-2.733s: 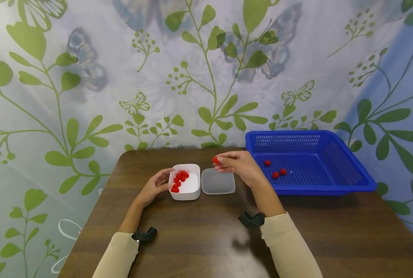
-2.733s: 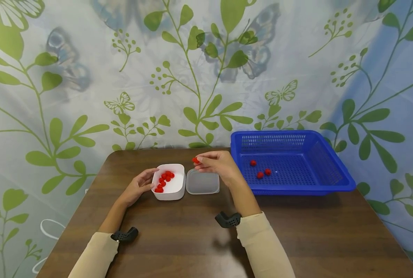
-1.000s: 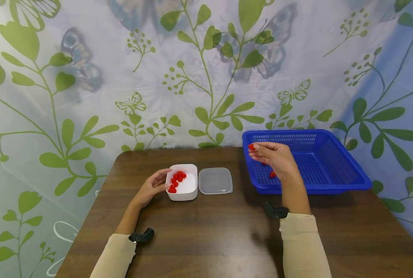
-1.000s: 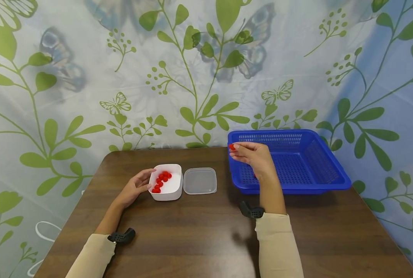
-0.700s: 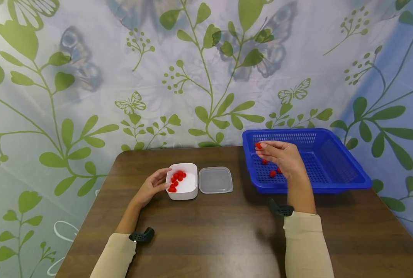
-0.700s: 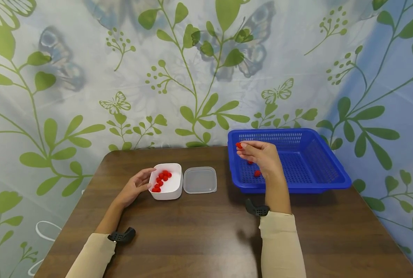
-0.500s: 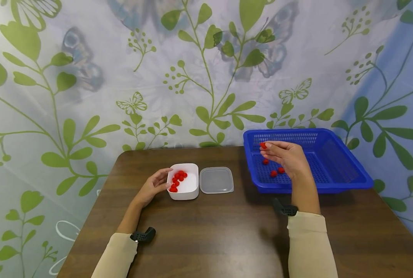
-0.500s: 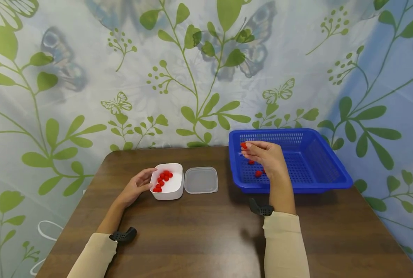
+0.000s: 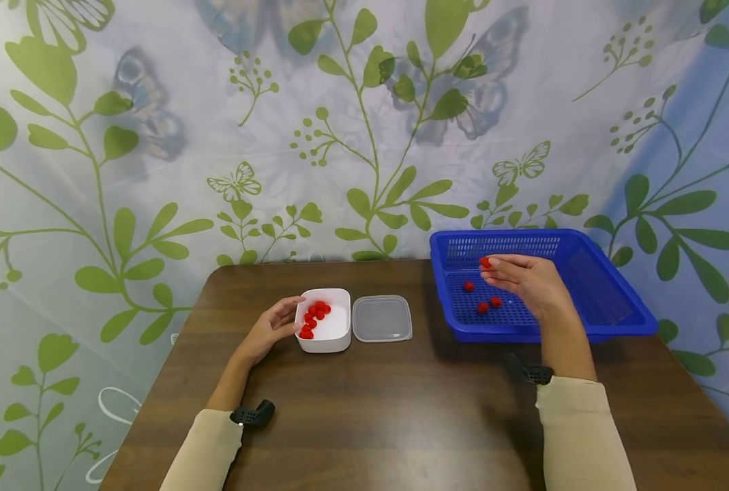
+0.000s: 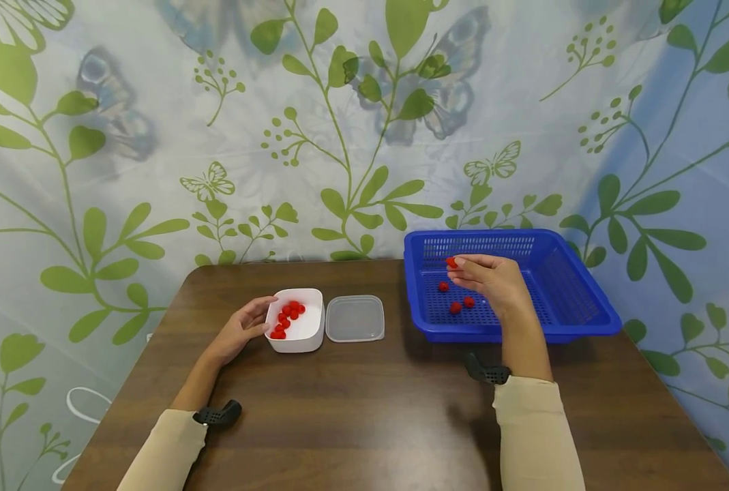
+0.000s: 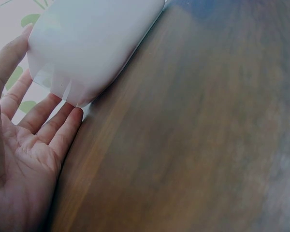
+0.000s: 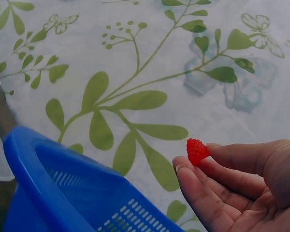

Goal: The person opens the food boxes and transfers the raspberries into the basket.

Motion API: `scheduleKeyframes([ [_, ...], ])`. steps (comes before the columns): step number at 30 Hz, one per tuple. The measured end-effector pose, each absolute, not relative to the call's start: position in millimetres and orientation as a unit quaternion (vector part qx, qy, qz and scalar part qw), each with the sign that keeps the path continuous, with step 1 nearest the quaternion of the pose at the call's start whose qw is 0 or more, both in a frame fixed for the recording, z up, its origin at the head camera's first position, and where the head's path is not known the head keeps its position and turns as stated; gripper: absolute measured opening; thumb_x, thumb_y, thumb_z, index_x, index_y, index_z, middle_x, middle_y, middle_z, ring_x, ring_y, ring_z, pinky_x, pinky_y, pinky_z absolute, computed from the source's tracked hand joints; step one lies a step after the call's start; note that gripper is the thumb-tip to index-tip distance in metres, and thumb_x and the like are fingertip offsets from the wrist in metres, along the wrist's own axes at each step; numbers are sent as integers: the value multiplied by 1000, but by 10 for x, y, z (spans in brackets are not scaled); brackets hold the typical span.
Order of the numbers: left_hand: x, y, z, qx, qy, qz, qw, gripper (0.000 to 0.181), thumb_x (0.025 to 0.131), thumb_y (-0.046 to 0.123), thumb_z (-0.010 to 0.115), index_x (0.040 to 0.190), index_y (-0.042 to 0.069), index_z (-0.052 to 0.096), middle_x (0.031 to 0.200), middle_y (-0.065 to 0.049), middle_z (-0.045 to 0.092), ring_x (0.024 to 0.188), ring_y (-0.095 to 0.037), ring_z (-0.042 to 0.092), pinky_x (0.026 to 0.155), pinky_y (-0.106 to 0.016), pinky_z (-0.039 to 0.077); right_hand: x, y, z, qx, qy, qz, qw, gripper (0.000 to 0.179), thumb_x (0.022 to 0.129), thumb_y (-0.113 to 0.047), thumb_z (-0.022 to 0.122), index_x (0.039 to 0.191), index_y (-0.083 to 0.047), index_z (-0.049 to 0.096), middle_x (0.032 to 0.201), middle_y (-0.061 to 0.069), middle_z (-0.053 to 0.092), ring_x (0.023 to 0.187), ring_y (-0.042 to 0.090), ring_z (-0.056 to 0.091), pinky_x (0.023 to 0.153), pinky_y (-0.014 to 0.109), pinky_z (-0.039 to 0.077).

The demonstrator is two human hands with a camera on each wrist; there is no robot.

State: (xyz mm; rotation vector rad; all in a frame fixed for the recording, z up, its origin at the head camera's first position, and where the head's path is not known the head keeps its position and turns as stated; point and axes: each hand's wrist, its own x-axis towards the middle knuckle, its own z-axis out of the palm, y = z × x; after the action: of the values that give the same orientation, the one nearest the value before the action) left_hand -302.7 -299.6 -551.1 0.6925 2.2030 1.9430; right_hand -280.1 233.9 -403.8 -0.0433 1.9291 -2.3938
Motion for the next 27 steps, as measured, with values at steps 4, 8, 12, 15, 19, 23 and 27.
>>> scheduleKeyframes([
  [4,-3025,-2997,-5507,226,729,643,62,54,95,2,66,146,5,48,153,-16,45,143,-31,39,120,-45,28,-2807,2435,-4036,-22,628,-777,46,21,95,-8,71,113,1,74,98,9,78,88,22,76,83,33,58],
  [8,-3027,-3002,-5512,226,730,642,62,54,95,3,66,146,5,48,153,-16,45,143,-30,39,119,-37,31,-2807,2513,-4028,-18,648,-759,56,19,95,-10,72,111,-2,75,98,8,78,90,22,76,82,32,59],
  [12,-3039,-3011,-5527,229,732,639,62,54,95,4,66,147,5,48,153,-16,45,143,-30,39,119,-40,30,-2810,2587,-4028,-6,684,-727,67,22,95,-15,72,113,-2,74,98,5,78,91,21,76,82,32,59],
  [15,-3045,-3011,-5536,228,731,641,65,54,95,3,66,146,6,48,153,-15,45,143,-29,40,118,-35,32,-2826,2643,-4035,2,717,-693,75,35,96,-18,71,123,4,67,98,1,77,90,19,76,83,31,58],
  [19,-3051,-3009,-5536,229,727,643,66,54,95,2,65,146,6,48,153,-15,45,142,-29,40,114,-27,35,-2880,2705,-4050,5,765,-638,86,54,99,-22,68,137,13,53,101,-1,76,90,16,75,82,29,58],
  [23,-3057,-3009,-5540,233,727,643,62,54,95,0,64,147,4,47,153,-17,45,143,-30,40,117,-32,33,-2953,2758,-4074,7,800,-592,96,55,100,-23,66,137,14,51,108,6,75,90,14,75,82,29,59],
  [27,-3049,-3008,-5541,232,726,644,60,54,95,-1,64,146,3,47,153,-17,45,144,-30,39,120,-47,26,-3025,2803,-4116,16,809,-577,108,52,100,-20,66,135,16,53,111,16,74,87,16,76,80,31,59],
])
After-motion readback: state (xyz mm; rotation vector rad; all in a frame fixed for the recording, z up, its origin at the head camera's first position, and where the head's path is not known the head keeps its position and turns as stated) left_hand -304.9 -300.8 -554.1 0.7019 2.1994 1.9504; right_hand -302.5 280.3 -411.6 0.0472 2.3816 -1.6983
